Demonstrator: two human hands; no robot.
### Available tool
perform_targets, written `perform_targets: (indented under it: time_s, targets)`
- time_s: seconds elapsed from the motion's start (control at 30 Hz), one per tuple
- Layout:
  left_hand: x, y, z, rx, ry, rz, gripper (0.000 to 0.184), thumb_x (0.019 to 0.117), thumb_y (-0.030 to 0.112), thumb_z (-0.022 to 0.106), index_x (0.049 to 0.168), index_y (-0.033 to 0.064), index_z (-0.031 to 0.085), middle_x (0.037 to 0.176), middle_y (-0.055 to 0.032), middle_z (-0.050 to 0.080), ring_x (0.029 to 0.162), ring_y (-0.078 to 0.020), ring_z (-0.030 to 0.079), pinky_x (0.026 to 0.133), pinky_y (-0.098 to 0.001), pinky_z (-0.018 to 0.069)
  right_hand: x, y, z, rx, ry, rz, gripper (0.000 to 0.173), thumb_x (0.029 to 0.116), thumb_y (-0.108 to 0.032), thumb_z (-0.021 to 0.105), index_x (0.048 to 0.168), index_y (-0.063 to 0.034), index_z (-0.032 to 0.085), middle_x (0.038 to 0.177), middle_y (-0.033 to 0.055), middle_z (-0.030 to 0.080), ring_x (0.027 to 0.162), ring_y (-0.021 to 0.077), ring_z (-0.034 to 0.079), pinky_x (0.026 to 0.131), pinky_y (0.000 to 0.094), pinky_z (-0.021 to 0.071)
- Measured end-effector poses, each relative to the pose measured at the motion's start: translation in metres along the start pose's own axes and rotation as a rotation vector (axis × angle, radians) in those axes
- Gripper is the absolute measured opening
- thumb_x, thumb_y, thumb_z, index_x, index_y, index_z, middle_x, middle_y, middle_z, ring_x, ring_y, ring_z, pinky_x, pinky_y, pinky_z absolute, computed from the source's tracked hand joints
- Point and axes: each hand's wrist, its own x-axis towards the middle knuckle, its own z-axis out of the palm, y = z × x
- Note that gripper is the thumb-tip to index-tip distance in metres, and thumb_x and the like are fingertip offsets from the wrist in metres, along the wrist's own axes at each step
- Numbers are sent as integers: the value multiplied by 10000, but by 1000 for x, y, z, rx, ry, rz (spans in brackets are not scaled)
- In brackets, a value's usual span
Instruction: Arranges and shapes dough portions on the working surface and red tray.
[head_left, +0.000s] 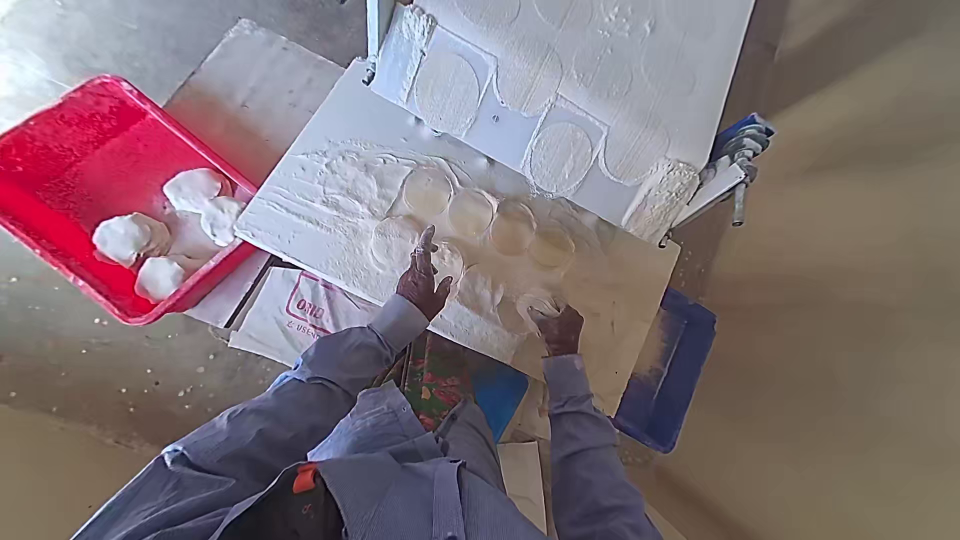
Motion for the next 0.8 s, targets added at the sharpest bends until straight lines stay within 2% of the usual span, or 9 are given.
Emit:
perform_targets:
  time_s: [0.07,0.2,0.3,0.4,0.5,0.63,0.7,0.73,0.8]
  targets:
    - [-12,-5,-9,-5,-47,-32,921,870,6,730,1595,-28,163,1429,-285,519,1010,-389,695,893,-512,568,-4,-4,0,-61,-18,16,560,871,-251,819,1308,53,646,1224,298,679,1193,440,638,1063,584,453]
    - [-35,-10,-61,52,-235,-281,826,997,129,643,1637,69,124,1530,-217,463,1205,-345,636,1048,-486,500,-30,-4,9,40,296,-134,577,835,-167,822,1293,119,618,1171,367,670,1089,525,665,962,661,483]
    - [-44,-26,-79,42,-338,-369,807,1015,131,611,1643,78,106,1556,-219,433,1275,-360,598,1090,-496,470,-17,4,27,-133,166,-31,558,910,-255,778,1328,81,625,1232,370,651,1181,546,619,1020,691,421]
    - [-43,-45,-99,-40,-308,-284,673,1011,90,600,1595,15,275,1430,-227,559,1254,-364,603,1102,-472,453,-22,-27,24,-184,160,-160,426,902,-139,725,1244,106,655,1176,380,660,1133,560,627,973,717,430]
    - [-40,-77,-118,-312,-138,-213,421,1012,146,618,1374,-63,569,1203,-232,694,1146,-308,666,1046,-413,490,-55,-101,42,-89,205,-408,366,853,-104,708,1138,125,692,1057,362,697,990,542,679,860,705,477]
    - [-9,-129,-163,-1017,-32,-505,429,1111,221,414,1384,-93,520,1239,-227,669,1110,-225,658,991,-373,506,-85,-239,114,122,7,-635,303,806,-62,716,1037,134,699,920,281,712,849,345,702,797,533,541]
    - [4,-158,-202,-1299,39,-742,644,1130,435,166,1348,-44,537,1141,-174,666,1001,-202,642,911,-376,517,-95,-307,164,285,-225,-601,276,814,-21,701,1073,74,714,936,137,731,854,109,689,795,297,566]
    - [4,-177,-224,-1401,139,-819,726,1102,536,156,1323,-21,565,1104,-161,674,970,-201,647,884,-384,533,-97,-340,193,383,-362,-536,279,830,0,687,1104,51,706,945,87,725,840,44,680,759,231,573]
    - [7,-223,-263,-1531,383,-840,653,1077,579,272,1269,38,582,1041,-122,678,918,-195,656,819,-396,558,-91,-398,252,473,-561,-387,323,872,47,675,1194,35,683,1005,122,717,843,103,688,729,286,589]
